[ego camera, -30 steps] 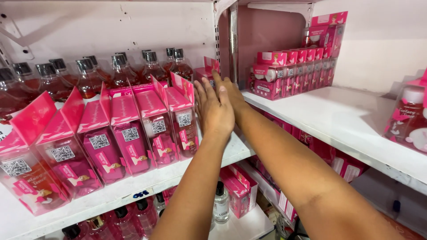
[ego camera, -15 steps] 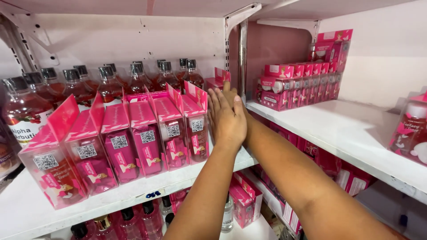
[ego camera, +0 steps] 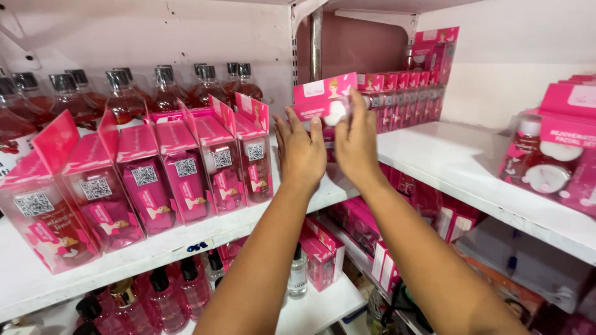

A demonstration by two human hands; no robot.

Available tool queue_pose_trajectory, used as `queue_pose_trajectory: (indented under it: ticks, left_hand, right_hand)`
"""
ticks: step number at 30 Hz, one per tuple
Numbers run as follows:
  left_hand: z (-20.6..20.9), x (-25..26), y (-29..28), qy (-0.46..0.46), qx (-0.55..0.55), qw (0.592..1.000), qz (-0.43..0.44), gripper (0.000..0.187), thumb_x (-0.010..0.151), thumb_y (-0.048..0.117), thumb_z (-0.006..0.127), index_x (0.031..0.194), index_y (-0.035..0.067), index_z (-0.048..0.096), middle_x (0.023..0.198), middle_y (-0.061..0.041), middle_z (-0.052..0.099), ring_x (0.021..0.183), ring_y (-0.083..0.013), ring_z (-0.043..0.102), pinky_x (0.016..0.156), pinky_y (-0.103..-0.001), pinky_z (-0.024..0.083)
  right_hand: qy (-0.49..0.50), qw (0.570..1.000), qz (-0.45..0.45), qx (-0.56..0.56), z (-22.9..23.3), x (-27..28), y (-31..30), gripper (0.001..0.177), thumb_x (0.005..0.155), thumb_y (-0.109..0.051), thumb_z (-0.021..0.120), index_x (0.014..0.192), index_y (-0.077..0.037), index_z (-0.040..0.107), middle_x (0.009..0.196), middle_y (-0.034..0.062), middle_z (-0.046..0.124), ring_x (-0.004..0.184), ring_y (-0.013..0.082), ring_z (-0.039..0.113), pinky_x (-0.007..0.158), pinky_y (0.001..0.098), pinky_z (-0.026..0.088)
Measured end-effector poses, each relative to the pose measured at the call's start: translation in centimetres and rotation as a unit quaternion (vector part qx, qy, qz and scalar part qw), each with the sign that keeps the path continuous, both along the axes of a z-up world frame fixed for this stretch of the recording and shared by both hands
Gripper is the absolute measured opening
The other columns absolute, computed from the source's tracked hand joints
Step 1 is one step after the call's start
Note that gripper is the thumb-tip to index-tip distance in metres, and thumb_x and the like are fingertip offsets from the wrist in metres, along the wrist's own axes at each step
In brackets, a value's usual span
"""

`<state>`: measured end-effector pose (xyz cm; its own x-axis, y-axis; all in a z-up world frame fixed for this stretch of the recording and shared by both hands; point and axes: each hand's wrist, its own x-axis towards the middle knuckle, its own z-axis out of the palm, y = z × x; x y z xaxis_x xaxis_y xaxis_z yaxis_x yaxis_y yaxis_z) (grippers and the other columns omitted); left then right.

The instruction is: The person cleans rigid facial set boxes by wiping them with a cloth, then places them onto a retail shelf, aligning them with other boxes.

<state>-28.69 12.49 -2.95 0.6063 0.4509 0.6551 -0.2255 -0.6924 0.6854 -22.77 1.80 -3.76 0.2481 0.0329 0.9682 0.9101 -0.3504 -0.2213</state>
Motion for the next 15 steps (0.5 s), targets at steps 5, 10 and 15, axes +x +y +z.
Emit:
queue_pose_trajectory:
  ticks: [5, 10, 15]
  left_hand:
    - [-0.2, -2.6, -1.9, -0.054, 0.049, 0.997, -0.04, 0.082, 0.102, 0.046, 0.049, 0.16, -0.001, 0.014, 0.165, -0.03, 0.016, 0.152, -0.0415, 0.022, 0.121, -0.046, 0.026]
    - [-1.7, -5.3, -4.9, -0.069, 0.014, 0.989, -0.129, 0.083, 0.098, 0.041, 0.056, 0.159, -0.002, 0.019, 0.151, -0.028, 0.044, 0.137, -0.0394, 0.047, 0.113, -0.042, 0.039]
    - [-5.1, -6.0, -6.9, -0.242, 0.1, 0.961, -0.09, 0.066, 0.101, 0.029, 0.066, 0.152, -0.003, 0.039, 0.136, -0.023, 0.057, 0.126, -0.0378, 0.057, 0.108, -0.047, 0.045]
  right_hand:
    - [0.084, 0.995, 0.019, 0.054, -1.0, -5.6, -5.5, 0.054, 0.107, -0.008, 0.043, 0.16, -0.008, 0.031, 0.136, 0.0263, 0.05, 0.113, 0.0354, 0.061, 0.1, 0.0407, 0.051]
    - [-0.011, 0.997, -0.053, 0.054, -3.9, -7.2, -9.3, 0.051, 0.115, -0.012, 0.041, 0.164, -0.003, 0.029, 0.159, 0.0264, 0.047, 0.144, 0.0377, 0.05, 0.121, 0.0423, 0.038]
    - [0.077, 0.989, 0.036, 0.118, -6.6, -9.3, -11.5, 0.055, 0.117, -0.027, 0.036, 0.164, -0.001, 0.025, 0.164, 0.0207, 0.043, 0.151, 0.0276, 0.042, 0.124, 0.0366, 0.032]
